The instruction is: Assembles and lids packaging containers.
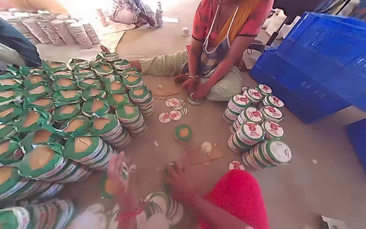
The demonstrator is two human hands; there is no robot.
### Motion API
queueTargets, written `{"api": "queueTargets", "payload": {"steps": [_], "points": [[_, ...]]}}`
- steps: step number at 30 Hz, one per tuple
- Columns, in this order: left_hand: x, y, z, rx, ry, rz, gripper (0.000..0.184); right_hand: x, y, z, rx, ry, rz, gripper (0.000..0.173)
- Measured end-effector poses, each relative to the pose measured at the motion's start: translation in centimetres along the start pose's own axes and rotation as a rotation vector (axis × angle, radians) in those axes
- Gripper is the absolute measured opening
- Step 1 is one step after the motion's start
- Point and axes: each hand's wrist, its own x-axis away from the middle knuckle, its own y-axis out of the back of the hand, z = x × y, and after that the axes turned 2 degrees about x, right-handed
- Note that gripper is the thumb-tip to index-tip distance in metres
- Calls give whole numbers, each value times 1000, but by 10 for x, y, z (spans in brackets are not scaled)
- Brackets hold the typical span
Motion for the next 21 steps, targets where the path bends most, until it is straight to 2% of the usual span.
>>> {"api": "queueTargets", "payload": {"steps": [3,8,11,14,15,16,17,19,21], "points": [[-1,-3,-6,-18,106,-33,68,-6,2,12,52,-72,241,79],[4,-5,-1,-53,33,58,73,-20,22,4,-99,-101,301,78],[13,-1,8,-60,70,75,61,-52,56,-16,-177,-208,95,74],[24,0,20,-86,249,172,54,-104,68,-47,11,-266,-225,77],[27,-1,23,-108,314,265,53,-120,60,-63,70,-302,-258,79],[32,-4,27,-146,345,371,55,-132,48,-82,107,-351,-227,82],[39,-8,31,-195,343,480,61,-139,38,-97,106,-427,-113,86],[48,-17,38,-319,275,642,86,-153,32,-109,64,-528,-18,97],[67,-33,44,-448,166,676,111,-154,41,-111,-37,-538,43,107]]}}
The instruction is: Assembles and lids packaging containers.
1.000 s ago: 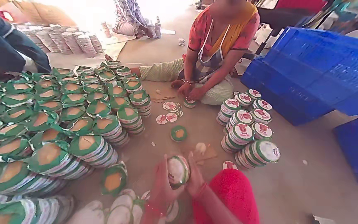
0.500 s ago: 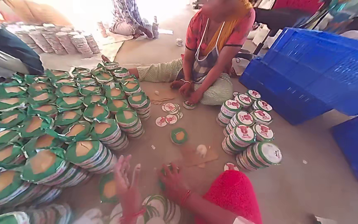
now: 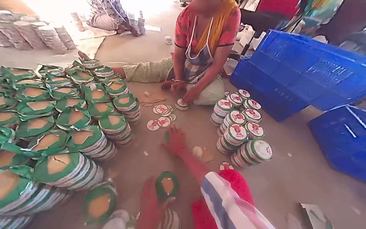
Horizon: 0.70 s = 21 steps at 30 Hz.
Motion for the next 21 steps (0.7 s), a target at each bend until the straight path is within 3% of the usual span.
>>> {"api": "queueTargets", "payload": {"steps": [2,4,6,10,14,21], "points": [[-2,-19,-2,-112,-31,-14,123,7,20,-11,-196,9,7,105],[-3,-31,-2,-136,-7,3,117,35,33,-30,-284,11,-138,98],[-1,-38,2,-129,-3,-14,108,84,45,-50,-127,-51,-130,92],[2,-41,4,-163,62,-135,105,153,27,-85,185,-163,108,90],[4,-45,8,-196,91,-275,107,162,22,-89,283,-156,220,84],[3,-25,22,-124,55,-219,113,146,16,-80,326,-117,275,75]]}}
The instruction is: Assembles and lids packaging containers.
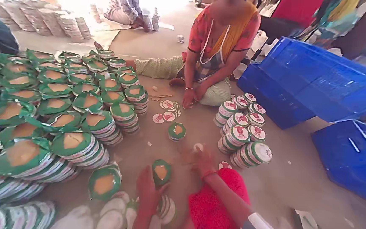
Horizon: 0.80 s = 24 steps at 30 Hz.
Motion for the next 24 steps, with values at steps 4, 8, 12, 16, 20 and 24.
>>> {"api": "queueTargets", "payload": {"steps": [4,8,12,16,20,24], "points": [[2,5,8,35,-19,8,108,12,10,6,-98,0,-84,68],[3,5,12,25,-39,0,90,20,4,22,-329,236,-259,77],[2,4,13,5,-46,-32,83,6,-9,57,-388,520,-238,70],[0,6,18,24,-18,-13,84,-8,-19,76,-233,611,-135,66],[-10,12,15,21,10,66,99,-6,-20,67,-332,561,-102,61],[-23,22,8,14,41,166,92,14,-27,47,-484,506,-48,63]]}}
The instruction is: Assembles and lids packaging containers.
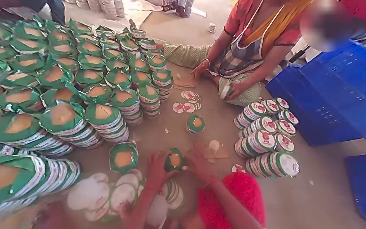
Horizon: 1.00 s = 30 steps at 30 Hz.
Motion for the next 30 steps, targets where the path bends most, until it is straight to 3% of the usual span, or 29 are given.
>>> {"api": "queueTargets", "payload": {"steps": [3,8,14,19,22,26,30], "points": [[-1,3,-5,-17,11,42,88,19,-6,2,93,-28,104,73],[3,-4,8,-16,-111,-24,81,44,-17,14,-61,0,64,66],[7,-10,17,-75,-265,-97,76,50,-24,31,5,-57,152,64],[3,13,21,-15,-223,184,83,49,-34,41,97,-14,138,64],[-1,19,21,9,-165,233,77,48,-36,44,70,85,51,56],[-1,11,24,75,-143,153,75,39,-43,48,323,129,60,69],[1,3,29,167,-144,11,94,31,-39,61,431,148,107,69]]}}
